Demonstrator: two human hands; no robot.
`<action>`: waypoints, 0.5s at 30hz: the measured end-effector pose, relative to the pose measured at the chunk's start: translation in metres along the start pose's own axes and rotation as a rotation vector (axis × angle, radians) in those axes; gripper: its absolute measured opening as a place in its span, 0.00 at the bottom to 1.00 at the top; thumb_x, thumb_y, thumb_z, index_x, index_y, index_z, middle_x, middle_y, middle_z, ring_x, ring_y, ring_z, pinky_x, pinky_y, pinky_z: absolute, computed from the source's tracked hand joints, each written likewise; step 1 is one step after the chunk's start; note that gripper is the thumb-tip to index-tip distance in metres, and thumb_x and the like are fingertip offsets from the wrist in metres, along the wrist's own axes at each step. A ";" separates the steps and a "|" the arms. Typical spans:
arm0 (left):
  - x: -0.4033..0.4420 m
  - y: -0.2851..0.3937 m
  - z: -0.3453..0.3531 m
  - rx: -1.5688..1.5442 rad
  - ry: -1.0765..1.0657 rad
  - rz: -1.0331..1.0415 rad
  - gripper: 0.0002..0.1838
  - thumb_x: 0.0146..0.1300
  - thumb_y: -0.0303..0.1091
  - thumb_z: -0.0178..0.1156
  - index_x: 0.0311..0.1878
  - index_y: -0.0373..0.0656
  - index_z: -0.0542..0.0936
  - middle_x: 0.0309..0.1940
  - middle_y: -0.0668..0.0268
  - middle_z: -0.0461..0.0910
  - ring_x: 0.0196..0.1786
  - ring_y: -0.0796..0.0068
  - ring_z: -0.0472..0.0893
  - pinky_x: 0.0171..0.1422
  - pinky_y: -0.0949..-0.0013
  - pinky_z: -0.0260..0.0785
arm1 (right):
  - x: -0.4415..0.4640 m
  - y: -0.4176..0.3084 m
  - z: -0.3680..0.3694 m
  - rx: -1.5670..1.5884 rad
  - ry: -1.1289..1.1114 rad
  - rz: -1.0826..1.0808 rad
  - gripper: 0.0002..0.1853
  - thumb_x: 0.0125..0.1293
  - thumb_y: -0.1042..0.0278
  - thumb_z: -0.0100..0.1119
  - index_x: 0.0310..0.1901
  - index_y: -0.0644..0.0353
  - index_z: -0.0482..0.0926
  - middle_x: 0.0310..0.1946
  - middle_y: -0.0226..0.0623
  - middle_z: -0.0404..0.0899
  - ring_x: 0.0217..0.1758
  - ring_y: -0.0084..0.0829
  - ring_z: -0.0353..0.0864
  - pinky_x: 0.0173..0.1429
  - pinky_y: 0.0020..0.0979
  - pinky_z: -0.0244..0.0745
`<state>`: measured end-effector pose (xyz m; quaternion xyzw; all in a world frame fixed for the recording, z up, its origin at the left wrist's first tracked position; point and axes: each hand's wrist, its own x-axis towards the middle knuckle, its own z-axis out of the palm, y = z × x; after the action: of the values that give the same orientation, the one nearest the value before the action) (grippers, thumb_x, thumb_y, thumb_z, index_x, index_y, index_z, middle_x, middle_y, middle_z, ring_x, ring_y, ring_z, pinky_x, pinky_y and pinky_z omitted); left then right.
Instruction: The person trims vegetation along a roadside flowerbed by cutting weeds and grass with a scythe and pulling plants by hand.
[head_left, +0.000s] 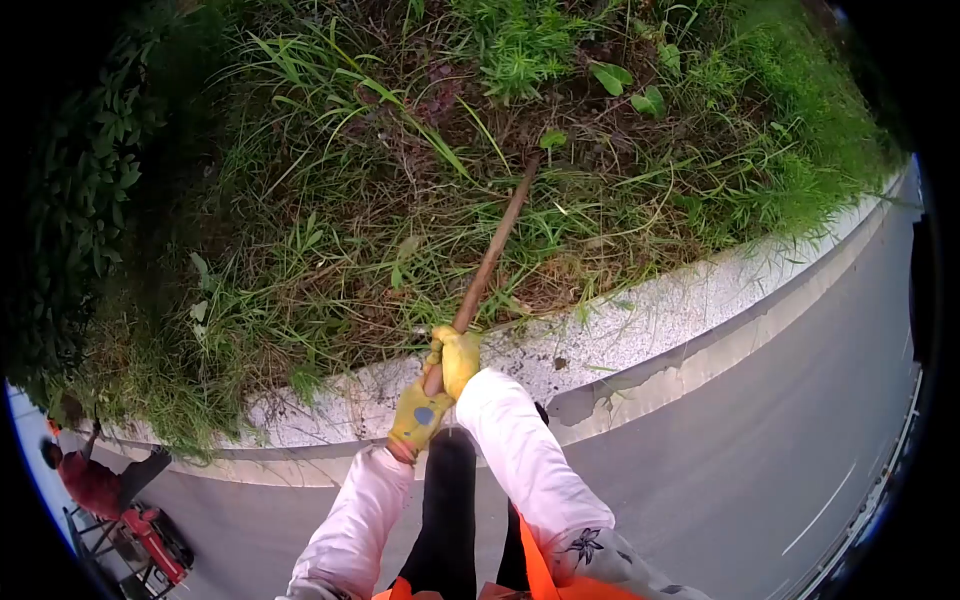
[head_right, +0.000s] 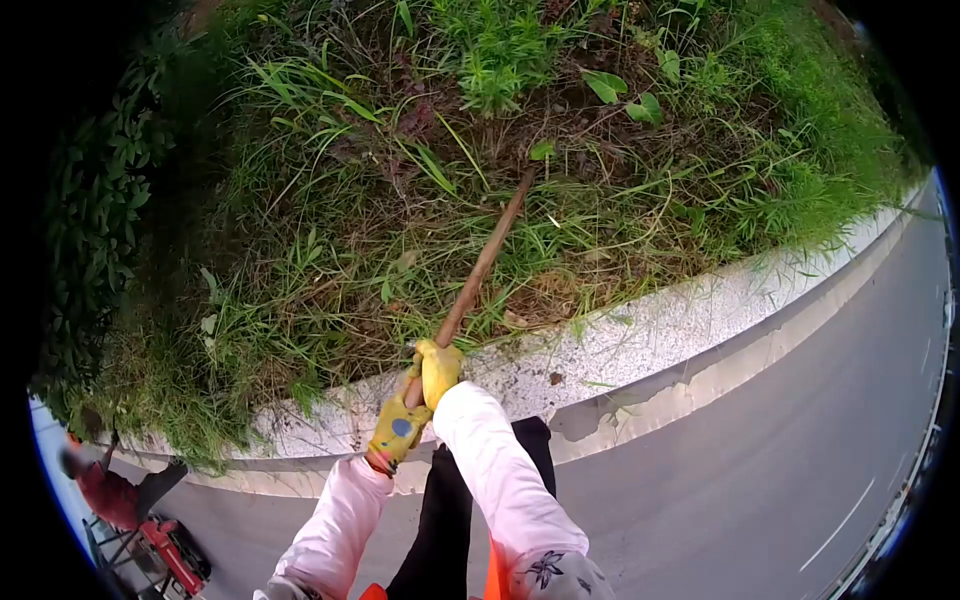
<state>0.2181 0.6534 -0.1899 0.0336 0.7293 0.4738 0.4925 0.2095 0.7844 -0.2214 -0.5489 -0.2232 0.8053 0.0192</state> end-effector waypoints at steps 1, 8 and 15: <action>-0.062 -0.013 -0.004 -0.046 0.044 -0.207 0.27 0.58 0.37 0.67 0.59 0.41 0.72 0.23 0.70 0.77 0.18 0.82 0.71 0.21 0.74 0.62 | -0.032 0.057 -0.010 -0.078 0.031 0.121 0.10 0.57 0.67 0.61 0.23 0.62 0.73 0.16 0.32 0.72 0.16 0.30 0.70 0.23 0.33 0.68; -0.213 -0.103 0.044 0.257 0.199 -0.078 0.22 0.60 0.37 0.63 0.57 0.42 0.74 0.33 0.56 0.80 0.27 0.58 0.79 0.32 0.57 0.70 | -0.201 0.103 -0.051 -0.167 -0.199 0.456 0.07 0.59 0.71 0.61 0.26 0.59 0.74 0.17 0.28 0.70 0.16 0.22 0.68 0.22 0.26 0.67; -0.084 0.007 0.100 0.282 0.021 0.126 0.26 0.56 0.43 0.68 0.52 0.38 0.73 0.32 0.53 0.80 0.35 0.49 0.80 0.36 0.59 0.72 | -0.116 -0.043 -0.086 0.017 0.080 0.057 0.08 0.60 0.71 0.59 0.27 0.59 0.71 0.17 0.29 0.66 0.13 0.26 0.64 0.17 0.30 0.64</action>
<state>0.3337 0.6798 -0.1334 0.1431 0.7903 0.3968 0.4444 0.3230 0.8204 -0.1295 -0.5865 -0.1995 0.7849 0.0100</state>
